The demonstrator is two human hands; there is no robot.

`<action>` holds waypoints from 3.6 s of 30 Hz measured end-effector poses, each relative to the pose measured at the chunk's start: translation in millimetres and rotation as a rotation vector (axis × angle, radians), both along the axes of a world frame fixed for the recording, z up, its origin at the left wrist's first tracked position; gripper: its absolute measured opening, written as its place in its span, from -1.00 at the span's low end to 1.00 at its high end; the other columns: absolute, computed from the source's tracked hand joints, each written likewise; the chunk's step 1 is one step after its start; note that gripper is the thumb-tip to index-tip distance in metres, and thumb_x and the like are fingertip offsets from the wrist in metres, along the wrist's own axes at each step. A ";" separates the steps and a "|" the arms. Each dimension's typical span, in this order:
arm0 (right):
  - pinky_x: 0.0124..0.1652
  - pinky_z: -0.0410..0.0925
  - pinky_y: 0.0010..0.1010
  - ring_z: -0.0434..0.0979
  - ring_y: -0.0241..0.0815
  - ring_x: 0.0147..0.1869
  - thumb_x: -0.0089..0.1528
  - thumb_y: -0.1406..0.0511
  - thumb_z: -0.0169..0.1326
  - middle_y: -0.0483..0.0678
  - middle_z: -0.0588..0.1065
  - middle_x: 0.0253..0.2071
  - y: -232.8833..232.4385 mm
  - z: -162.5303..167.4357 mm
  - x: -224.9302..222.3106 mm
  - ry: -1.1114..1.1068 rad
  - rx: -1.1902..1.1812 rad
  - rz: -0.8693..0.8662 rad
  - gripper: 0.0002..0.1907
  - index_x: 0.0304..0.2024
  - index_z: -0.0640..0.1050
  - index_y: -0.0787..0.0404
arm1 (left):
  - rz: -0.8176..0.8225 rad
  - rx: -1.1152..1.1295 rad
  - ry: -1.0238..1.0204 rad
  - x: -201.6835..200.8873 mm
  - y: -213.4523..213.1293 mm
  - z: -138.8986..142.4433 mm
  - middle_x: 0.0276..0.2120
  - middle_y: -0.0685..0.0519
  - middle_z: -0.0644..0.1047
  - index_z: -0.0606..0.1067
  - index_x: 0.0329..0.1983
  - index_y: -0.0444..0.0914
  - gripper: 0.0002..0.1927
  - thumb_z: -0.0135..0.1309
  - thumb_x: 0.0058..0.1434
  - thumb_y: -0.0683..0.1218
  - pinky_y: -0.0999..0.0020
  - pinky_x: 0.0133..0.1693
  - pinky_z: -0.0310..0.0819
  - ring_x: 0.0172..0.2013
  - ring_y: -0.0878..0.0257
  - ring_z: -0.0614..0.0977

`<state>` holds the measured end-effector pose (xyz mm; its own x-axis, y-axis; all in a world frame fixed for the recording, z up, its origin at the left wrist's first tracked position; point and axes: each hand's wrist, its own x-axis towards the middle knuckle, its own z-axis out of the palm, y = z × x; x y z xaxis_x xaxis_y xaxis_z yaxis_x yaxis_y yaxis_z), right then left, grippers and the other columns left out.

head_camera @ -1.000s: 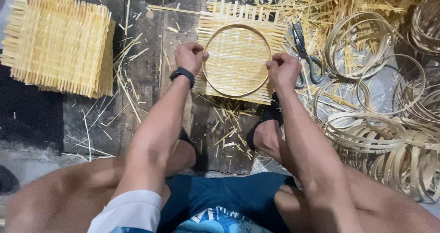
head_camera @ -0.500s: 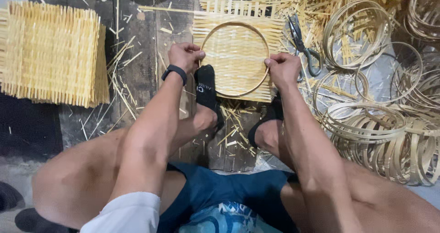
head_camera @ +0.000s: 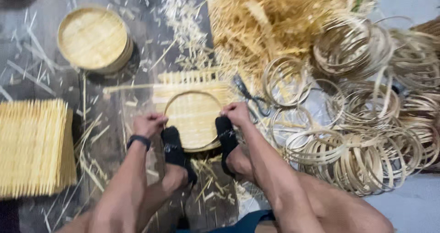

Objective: The person sits on the floor of a bamboo craft workshop and assembles round bamboo baskets. They hold a woven bamboo mat over a round wooden form, trim the overhanging mat edges with scissors, press a bent bamboo rim ring around the edge, and set finished baskets aside with completed ones.

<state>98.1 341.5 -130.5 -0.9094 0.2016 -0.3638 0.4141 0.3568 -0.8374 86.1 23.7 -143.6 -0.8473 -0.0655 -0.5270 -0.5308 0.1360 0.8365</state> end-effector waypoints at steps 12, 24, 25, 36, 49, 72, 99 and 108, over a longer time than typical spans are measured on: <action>0.42 -0.15 0.28 0.03 0.27 0.56 0.14 -0.16 0.06 0.29 0.18 0.43 -106.1 24.6 55.7 0.514 0.933 1.040 -0.09 0.35 0.30 0.27 | -0.457 -0.567 0.843 -74.8 76.7 5.5 0.02 0.02 0.58 0.71 -0.05 -0.05 -0.71 0.14 0.29 0.12 0.08 0.10 0.39 0.00 -0.02 0.52; 0.29 0.25 -0.05 0.41 0.00 0.32 0.21 0.05 0.16 0.08 0.47 0.12 -84.1 24.8 7.6 0.411 0.619 0.966 -0.57 0.02 0.49 0.14 | -0.410 -0.515 0.742 -99.0 78.5 -15.9 0.03 0.07 0.56 0.73 -0.19 -0.01 -0.81 0.17 0.23 0.07 0.19 0.04 0.47 0.03 0.04 0.58; 0.28 0.33 -0.17 0.49 -0.10 0.26 0.31 0.08 0.14 -0.01 0.52 0.03 -75.8 27.6 -12.6 0.329 0.554 0.993 -0.72 -0.09 0.53 0.10 | -0.432 -0.541 0.766 -101.0 78.7 -14.0 0.03 0.05 0.57 0.72 -0.18 -0.03 -0.80 0.16 0.22 0.05 0.18 0.01 0.48 0.00 0.01 0.58; -0.19 0.43 -0.18 0.55 -0.09 -0.30 0.37 0.22 0.04 0.09 0.59 -0.40 -40.4 -39.0 -121.8 0.024 0.014 0.239 -0.75 -0.17 0.63 0.26 | -0.404 -0.299 0.132 -144.5 93.4 -25.9 -0.59 -0.04 0.58 0.68 -0.29 -0.28 -0.63 0.19 0.28 0.13 0.31 -0.45 0.36 -0.55 0.33 0.45; 0.05 0.33 -0.02 0.50 0.10 0.08 0.26 0.00 0.06 0.07 0.51 0.08 121.9 119.7 -46.6 -0.049 0.772 0.695 -0.58 0.01 0.63 0.08 | -0.583 -0.564 0.458 -64.0 79.8 49.4 -0.14 -0.09 0.67 0.60 0.11 -0.10 -0.18 0.54 -0.23 0.28 0.22 -0.06 0.56 -0.16 0.09 0.68; -0.09 0.43 -0.14 0.56 0.16 -0.11 -0.09 0.25 0.42 0.26 0.54 -0.19 155.0 -95.0 -9.6 -0.295 0.468 0.340 -0.37 -0.06 0.48 0.42 | -0.490 -1.081 0.506 39.5 121.1 -29.2 0.20 -0.20 0.38 0.20 0.48 -0.09 0.21 0.24 -0.16 0.55 -0.41 0.24 -0.01 0.21 -0.22 0.33; -0.17 0.41 -0.04 0.52 0.11 -0.09 0.12 0.08 0.24 0.11 0.50 -0.21 100.9 -72.2 -9.0 0.209 0.976 0.652 -0.60 -0.20 0.56 0.25 | -0.456 -0.934 0.340 34.3 156.2 -48.2 0.45 -0.39 -0.13 0.49 0.28 0.02 -0.22 0.28 -0.07 0.25 -0.29 0.27 0.03 0.34 -0.41 0.13; -0.20 0.37 -0.05 0.48 0.11 -0.12 0.13 -0.04 0.23 0.13 0.48 -0.22 97.6 -75.8 -27.8 0.185 0.974 0.740 -0.49 -0.19 0.55 0.25 | -0.569 -0.852 0.451 34.1 146.6 -41.5 0.44 -0.35 -0.06 0.55 0.21 0.06 -0.25 0.34 -0.16 0.16 -0.23 0.30 0.05 0.32 -0.35 0.19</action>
<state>70.3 439.1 -206.3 -0.9415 -0.2681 -0.2040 -0.2488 0.9616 -0.1158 120.3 170.3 -185.0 -0.9710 0.1994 -0.1318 0.1195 0.8826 0.4547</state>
